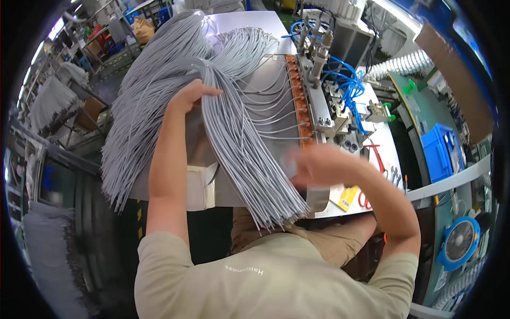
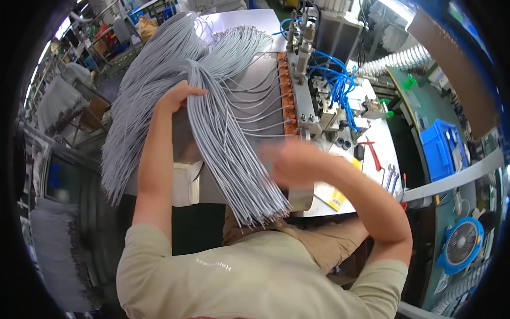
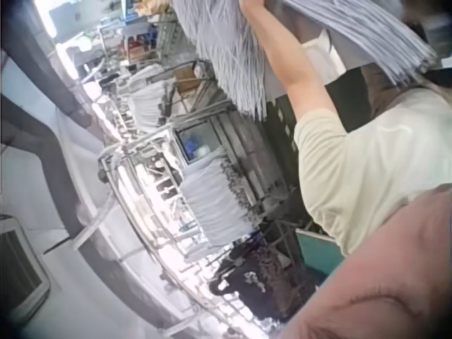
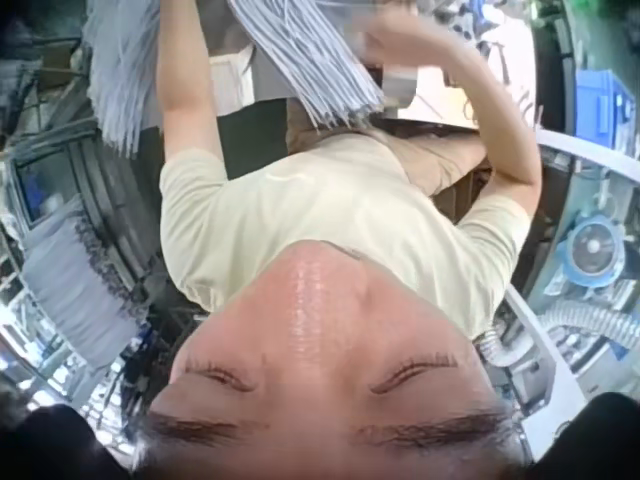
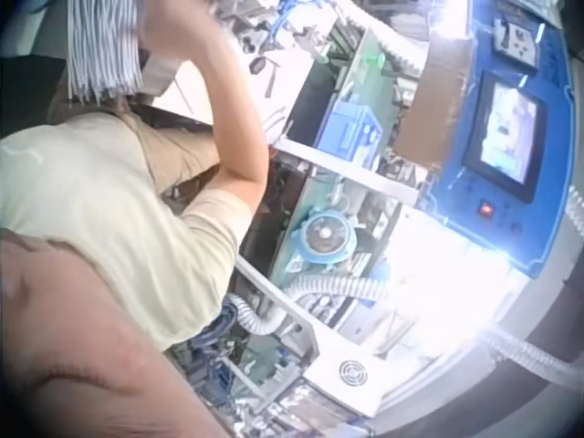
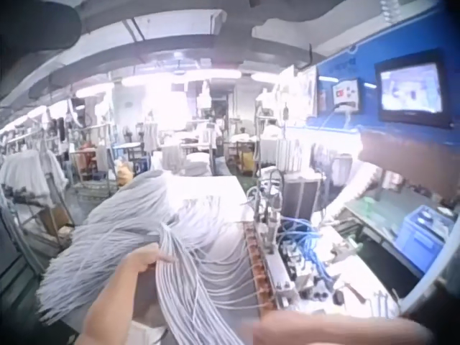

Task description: The person inserts individual wire ends into a machine fixture by hand, lifts and repositions the wire bundle on the table, and inserts more wire ends into the fixture.

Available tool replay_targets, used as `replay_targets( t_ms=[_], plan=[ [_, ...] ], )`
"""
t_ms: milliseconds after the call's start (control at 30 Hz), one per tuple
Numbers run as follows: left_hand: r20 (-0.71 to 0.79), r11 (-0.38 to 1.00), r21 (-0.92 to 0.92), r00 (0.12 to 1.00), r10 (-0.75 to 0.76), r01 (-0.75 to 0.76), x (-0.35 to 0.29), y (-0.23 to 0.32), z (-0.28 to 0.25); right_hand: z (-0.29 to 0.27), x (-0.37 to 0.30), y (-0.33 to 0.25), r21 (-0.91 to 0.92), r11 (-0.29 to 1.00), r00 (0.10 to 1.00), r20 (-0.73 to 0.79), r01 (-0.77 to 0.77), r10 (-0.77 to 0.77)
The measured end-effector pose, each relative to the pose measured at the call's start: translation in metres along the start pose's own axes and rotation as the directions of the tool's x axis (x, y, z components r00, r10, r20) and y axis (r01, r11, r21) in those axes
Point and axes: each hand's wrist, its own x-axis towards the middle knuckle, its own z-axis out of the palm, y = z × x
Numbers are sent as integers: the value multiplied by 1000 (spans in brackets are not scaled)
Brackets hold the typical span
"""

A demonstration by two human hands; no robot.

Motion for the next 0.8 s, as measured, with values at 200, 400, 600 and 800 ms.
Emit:
replay_targets(
  t_ms=[200, 400, 600, 800],
  plan=[
    [24, 968, -249, 998, 50, -42, -5, -4, -10, -59, 139, -21, 20, 983, 815, -562, 184, -141],
    [75, 823, -568, 997, 28, 19, -4, -13, -25, 25, 164, -48, -234, 952, 969, 193, 199, -156],
    [-2, 797, -604, 1000, -15, 11, -14, 7, -33, 77, 13, -37, -139, 934, 871, 427, 330, -244],
    [36, 830, -555, 999, -41, 54, 6, -32, 4, 139, -103, 9, 265, 961, 882, 430, 81, -193]
  ],
)
